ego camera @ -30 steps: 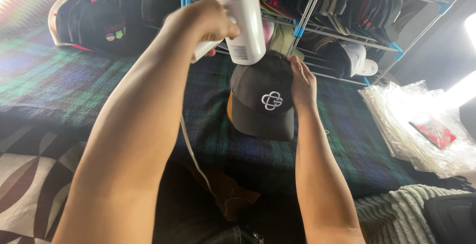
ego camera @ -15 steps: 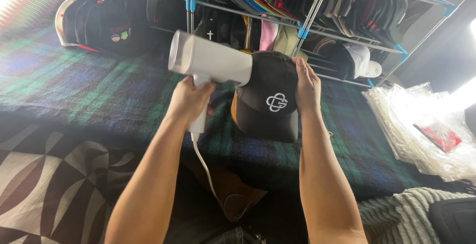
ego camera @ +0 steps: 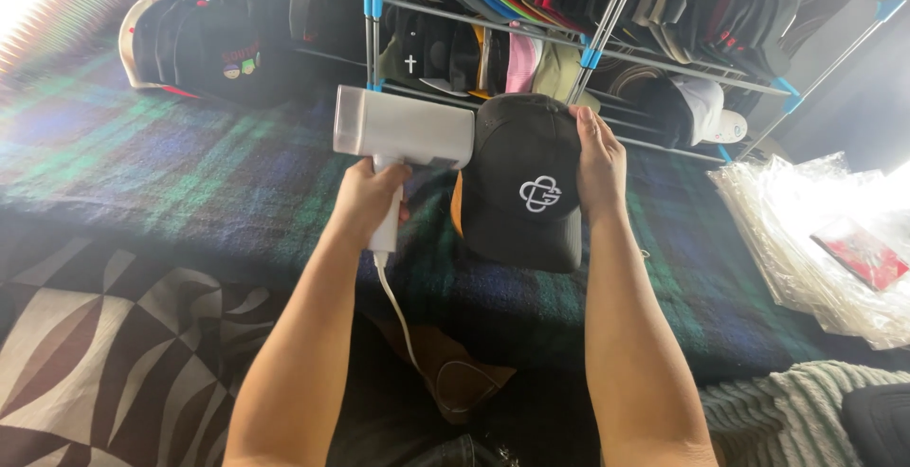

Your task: Cleaning and reshaping a baseball cap using a heat gun and a brush on a wooden head form

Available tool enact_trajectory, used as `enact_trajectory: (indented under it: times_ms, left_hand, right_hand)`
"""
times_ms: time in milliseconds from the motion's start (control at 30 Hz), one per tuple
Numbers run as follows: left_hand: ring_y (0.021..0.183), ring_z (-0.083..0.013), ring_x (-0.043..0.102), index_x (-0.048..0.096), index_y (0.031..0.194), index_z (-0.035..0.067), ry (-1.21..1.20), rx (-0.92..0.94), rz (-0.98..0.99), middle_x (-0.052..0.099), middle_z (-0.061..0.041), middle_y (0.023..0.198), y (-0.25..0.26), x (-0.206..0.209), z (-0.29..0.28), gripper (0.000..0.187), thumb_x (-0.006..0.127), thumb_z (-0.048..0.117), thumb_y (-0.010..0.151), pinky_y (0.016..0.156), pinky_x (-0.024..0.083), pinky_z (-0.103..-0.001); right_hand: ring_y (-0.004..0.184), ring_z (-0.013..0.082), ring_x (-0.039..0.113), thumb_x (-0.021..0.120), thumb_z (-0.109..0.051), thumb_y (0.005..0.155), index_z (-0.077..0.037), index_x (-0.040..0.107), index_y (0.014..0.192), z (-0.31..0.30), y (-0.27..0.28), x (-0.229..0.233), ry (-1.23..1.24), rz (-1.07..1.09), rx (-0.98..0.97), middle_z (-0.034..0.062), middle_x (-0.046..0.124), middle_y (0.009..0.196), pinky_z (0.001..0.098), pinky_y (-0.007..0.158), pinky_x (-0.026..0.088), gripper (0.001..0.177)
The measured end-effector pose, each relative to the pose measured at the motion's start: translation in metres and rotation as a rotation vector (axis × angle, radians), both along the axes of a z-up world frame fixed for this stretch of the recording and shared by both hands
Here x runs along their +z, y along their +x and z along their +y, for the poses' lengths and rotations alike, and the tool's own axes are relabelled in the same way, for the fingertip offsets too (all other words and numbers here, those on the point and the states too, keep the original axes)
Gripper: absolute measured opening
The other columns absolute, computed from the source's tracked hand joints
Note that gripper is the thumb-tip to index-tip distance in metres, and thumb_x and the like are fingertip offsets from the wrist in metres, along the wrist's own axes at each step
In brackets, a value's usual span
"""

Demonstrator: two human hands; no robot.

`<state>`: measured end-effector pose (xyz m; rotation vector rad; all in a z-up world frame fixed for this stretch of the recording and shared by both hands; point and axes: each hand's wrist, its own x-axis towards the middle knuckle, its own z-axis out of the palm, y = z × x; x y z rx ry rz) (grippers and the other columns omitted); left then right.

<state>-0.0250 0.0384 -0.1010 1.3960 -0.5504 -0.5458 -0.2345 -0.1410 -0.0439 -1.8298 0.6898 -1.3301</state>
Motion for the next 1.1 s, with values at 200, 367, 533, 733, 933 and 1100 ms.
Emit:
enact_trajectory:
  times_ms: [200, 367, 533, 733, 933, 1100]
  left_hand:
    - [0.051, -0.029, 0.069, 0.064, 0.108, -0.008, 0.103, -0.144, -0.024, 0.064, -0.021, 0.066, 0.036, 0.021, -0.015, 0.042, 0.07, 0.026, 0.083, 0.051, 0.064, -0.044]
    - [0.048, -0.0293, 0.068, 0.068, 0.105, -0.006, 0.229, -0.082, -0.096, 0.065, -0.021, 0.064, 0.053, 0.021, -0.037, 0.045, 0.072, 0.031, 0.079, 0.047, 0.062, -0.045]
    - [0.1, -0.0442, 0.071, 0.07, 0.113, -0.009, 0.415, 0.048, -0.504, 0.073, -0.029, 0.098, 0.049, 0.044, -0.054, 0.059, 0.076, 0.04, 0.079, 0.088, 0.057, -0.058]
    - [0.108, -0.0375, 0.066, 0.047, 0.14, 0.006, 0.425, 0.074, -0.725, 0.066, -0.018, 0.127, 0.016, 0.14, -0.035, 0.078, 0.077, 0.052, 0.085, 0.084, 0.055, -0.051]
    - [0.118, -0.0441, 0.058, 0.054, 0.135, 0.008, 0.566, 0.001, -1.02, 0.062, -0.017, 0.125, -0.039, 0.216, -0.017, 0.059, 0.071, 0.031, 0.082, 0.087, 0.053, -0.06]
    - [0.108, -0.0434, 0.066, 0.065, 0.126, 0.008, 0.853, -0.104, -1.294, 0.066, -0.015, 0.123, -0.054, 0.236, -0.051, 0.041, 0.061, 0.024, 0.089, 0.089, 0.057, -0.055]
  right_hand:
    - [0.137, 0.0361, 0.052, 0.056, -0.058, 0.102, -0.009, 0.073, 0.125, 0.008, 0.004, 0.004, -0.017, -0.031, -0.014, 0.0194, 0.063, 0.137, 0.0463, 0.117, 0.036, 0.057]
    - [0.136, 0.0348, 0.053, 0.056, -0.058, 0.102, -0.009, 0.073, 0.125, -0.002, 0.007, -0.003, -0.013, -0.049, -0.013, 0.0184, 0.064, 0.137, 0.046, 0.116, 0.037, 0.057]
    - [0.133, 0.0329, 0.056, 0.057, -0.057, 0.103, -0.01, 0.074, 0.123, -0.026, 0.01, -0.012, -0.039, -0.077, 0.006, 0.0178, 0.066, 0.134, 0.0451, 0.115, 0.039, 0.054]
    - [0.108, 0.0082, 0.064, 0.053, -0.063, 0.087, -0.021, 0.076, 0.116, -0.021, 0.005, 0.005, 0.193, 0.085, -0.05, -0.006, 0.074, 0.11, 0.0244, 0.094, 0.045, 0.056]
    - [0.125, 0.0117, 0.061, 0.053, -0.062, 0.087, -0.022, 0.074, 0.123, -0.026, 0.003, 0.005, 0.185, 0.063, 0.0, -0.003, 0.071, 0.131, 0.0274, 0.104, 0.044, 0.058]
    - [0.139, 0.0127, 0.054, 0.054, -0.066, 0.083, -0.022, 0.07, 0.129, -0.023, 0.001, 0.006, 0.217, 0.088, 0.009, -0.0028, 0.065, 0.142, 0.0287, 0.114, 0.037, 0.065]
